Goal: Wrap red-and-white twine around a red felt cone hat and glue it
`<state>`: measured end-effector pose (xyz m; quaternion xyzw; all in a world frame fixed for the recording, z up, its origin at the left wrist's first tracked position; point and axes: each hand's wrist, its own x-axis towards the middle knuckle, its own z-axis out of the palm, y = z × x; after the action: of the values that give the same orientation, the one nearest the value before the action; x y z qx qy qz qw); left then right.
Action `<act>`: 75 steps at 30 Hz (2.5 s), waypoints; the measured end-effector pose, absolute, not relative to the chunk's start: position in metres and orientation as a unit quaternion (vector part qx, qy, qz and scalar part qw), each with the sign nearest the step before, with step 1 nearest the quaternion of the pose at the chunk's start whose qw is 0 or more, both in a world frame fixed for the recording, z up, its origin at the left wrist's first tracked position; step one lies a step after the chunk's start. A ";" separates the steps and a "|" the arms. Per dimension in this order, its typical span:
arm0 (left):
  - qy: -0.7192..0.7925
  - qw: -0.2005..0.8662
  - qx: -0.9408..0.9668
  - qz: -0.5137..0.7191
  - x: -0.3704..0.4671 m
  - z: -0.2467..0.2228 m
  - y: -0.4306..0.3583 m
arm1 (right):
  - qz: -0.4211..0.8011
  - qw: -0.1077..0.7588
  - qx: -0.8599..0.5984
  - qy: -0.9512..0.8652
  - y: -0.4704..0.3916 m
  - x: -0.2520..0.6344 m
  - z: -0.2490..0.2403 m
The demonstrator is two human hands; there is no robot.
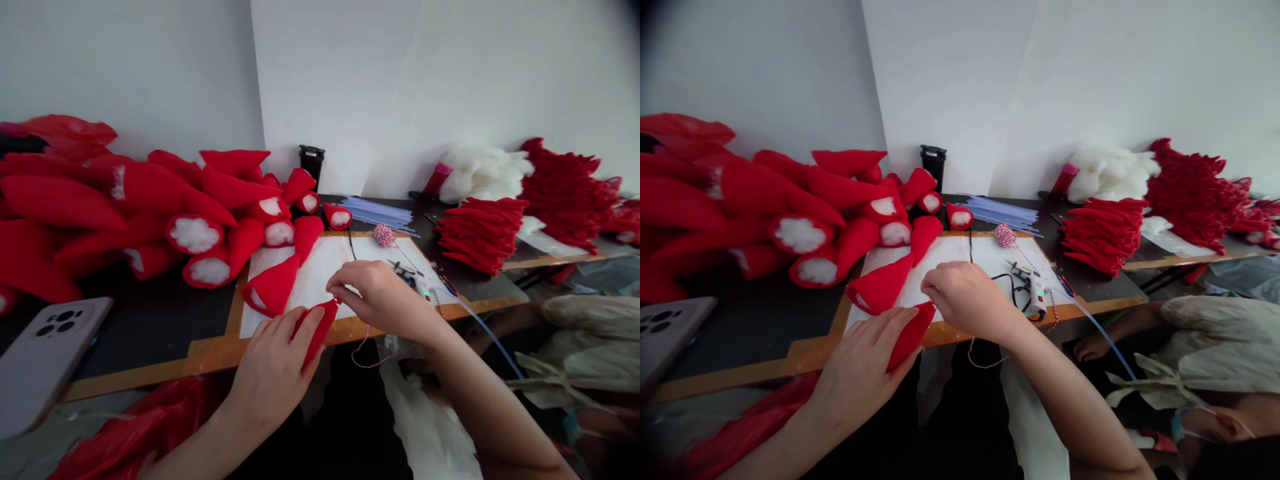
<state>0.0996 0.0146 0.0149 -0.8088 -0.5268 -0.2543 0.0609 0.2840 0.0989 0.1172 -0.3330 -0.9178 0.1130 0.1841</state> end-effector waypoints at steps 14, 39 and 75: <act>-0.507 0.081 -0.823 -0.242 0.100 0.019 0.012 | 0.118 0.183 -0.327 -0.919 0.102 0.280 0.114; -0.438 -0.470 -0.565 -0.518 0.066 0.006 -0.021 | 0.388 0.354 -0.338 -0.781 0.064 0.271 0.082; -0.449 -0.413 -0.591 -0.528 0.068 -0.005 -0.016 | 0.290 0.332 -0.328 -0.836 0.034 0.266 0.096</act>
<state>0.0684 -0.0160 -0.0048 -0.5912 -0.4488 -0.5275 -0.4133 0.2656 0.0342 0.0965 -0.3276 -0.8358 0.2902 0.3316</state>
